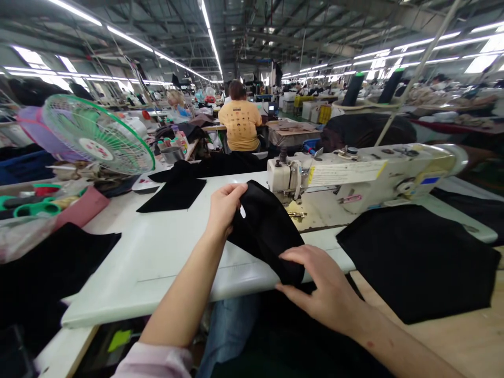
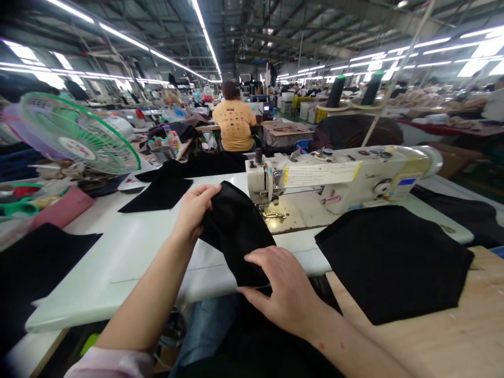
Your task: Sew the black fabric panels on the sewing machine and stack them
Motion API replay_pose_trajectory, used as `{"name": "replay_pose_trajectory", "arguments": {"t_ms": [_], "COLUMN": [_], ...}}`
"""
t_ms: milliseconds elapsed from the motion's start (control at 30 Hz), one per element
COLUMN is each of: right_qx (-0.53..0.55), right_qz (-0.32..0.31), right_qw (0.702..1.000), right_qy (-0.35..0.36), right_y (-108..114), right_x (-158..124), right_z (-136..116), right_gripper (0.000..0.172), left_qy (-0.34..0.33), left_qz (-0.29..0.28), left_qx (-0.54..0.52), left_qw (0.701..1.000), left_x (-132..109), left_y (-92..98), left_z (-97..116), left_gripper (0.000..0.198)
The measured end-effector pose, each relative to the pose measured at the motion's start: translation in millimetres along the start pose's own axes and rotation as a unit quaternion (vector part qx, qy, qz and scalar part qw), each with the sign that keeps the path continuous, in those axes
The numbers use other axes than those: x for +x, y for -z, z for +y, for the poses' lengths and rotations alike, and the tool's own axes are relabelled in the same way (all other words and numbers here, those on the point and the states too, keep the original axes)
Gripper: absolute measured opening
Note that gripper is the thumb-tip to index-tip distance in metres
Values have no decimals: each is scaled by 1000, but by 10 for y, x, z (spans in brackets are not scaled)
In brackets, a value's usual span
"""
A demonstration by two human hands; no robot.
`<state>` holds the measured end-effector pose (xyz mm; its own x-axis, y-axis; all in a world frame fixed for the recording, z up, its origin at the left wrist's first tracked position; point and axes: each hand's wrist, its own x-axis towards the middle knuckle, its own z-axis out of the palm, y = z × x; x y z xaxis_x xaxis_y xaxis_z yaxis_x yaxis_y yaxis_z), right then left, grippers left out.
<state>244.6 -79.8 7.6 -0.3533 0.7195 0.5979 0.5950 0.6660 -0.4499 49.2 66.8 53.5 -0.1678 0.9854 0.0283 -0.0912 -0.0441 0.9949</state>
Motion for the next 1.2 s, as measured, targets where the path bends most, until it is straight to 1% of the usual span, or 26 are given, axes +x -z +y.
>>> {"name": "replay_pose_trajectory", "arguments": {"t_ms": [33,67,133,200,267,333,400,467,533,567,633,733,833,900,933,1000,1067,1133,1200], "right_qx": [-2,-2,-2,-4,7,45,89,124,158,176,211,260,295,311,321,344,356,336,291], "right_qz": [21,43,88,119,116,90,67,62,67,75,108,201,285,312,315,302,279,260,254], "right_qw": [1000,999,996,992,992,991,987,981,972,965,944,898,860,843,836,829,835,854,878], "right_qy": [3,3,-11,-35,-59,-88,-114,-133,-159,-180,-230,-291,-305,-310,-314,-320,-314,-301,-283], "right_y": [-7,1,53,133,204,242,250,247,255,264,289,318,311,290,279,265,270,295,330], "right_x": [2,11,45,92,133,158,169,175,181,184,187,184,184,192,198,211,222,231,238], "right_z": [17,41,102,159,193,198,184,170,179,196,259,405,551,611,627,633,620,602,586], "right_gripper": [23,18,16,14,15,18,22,25,24,22,15,13,14,17,19,21,22,21,21], "left_qy": [-8,-20,-53,-79,-87,-88,-92,-94,-87,-80,-68,-49,2,37,48,66,80,89,89], "left_qz": [-11,-31,-95,-170,-221,-238,-242,-250,-262,-261,-238,-174,-132,-121,-117,-101,-72,-41,-17], "left_qx": [10,28,82,139,171,182,187,190,187,185,174,108,-9,-68,-87,-103,-103,-100,-106], "left_qw": [1000,999,991,972,956,950,948,945,943,944,953,978,991,990,988,987,989,990,990], "left_x": [-41,-90,-203,-325,-437,-525,-586,-623,-642,-645,-637,-591,-528,-500,-494,-497,-513,-535,-564], "left_y": [-20,-39,-76,-111,-149,-192,-239,-281,-301,-298,-253,-92,113,221,259,304,318,315,307], "left_z": [9,21,51,83,106,116,118,119,130,138,158,170,141,103,82,42,7,-17,-30], "left_gripper": [21,22,23,22,21,21,20,19,20,21,26,36,39,39,39,41,40,35,30]}}
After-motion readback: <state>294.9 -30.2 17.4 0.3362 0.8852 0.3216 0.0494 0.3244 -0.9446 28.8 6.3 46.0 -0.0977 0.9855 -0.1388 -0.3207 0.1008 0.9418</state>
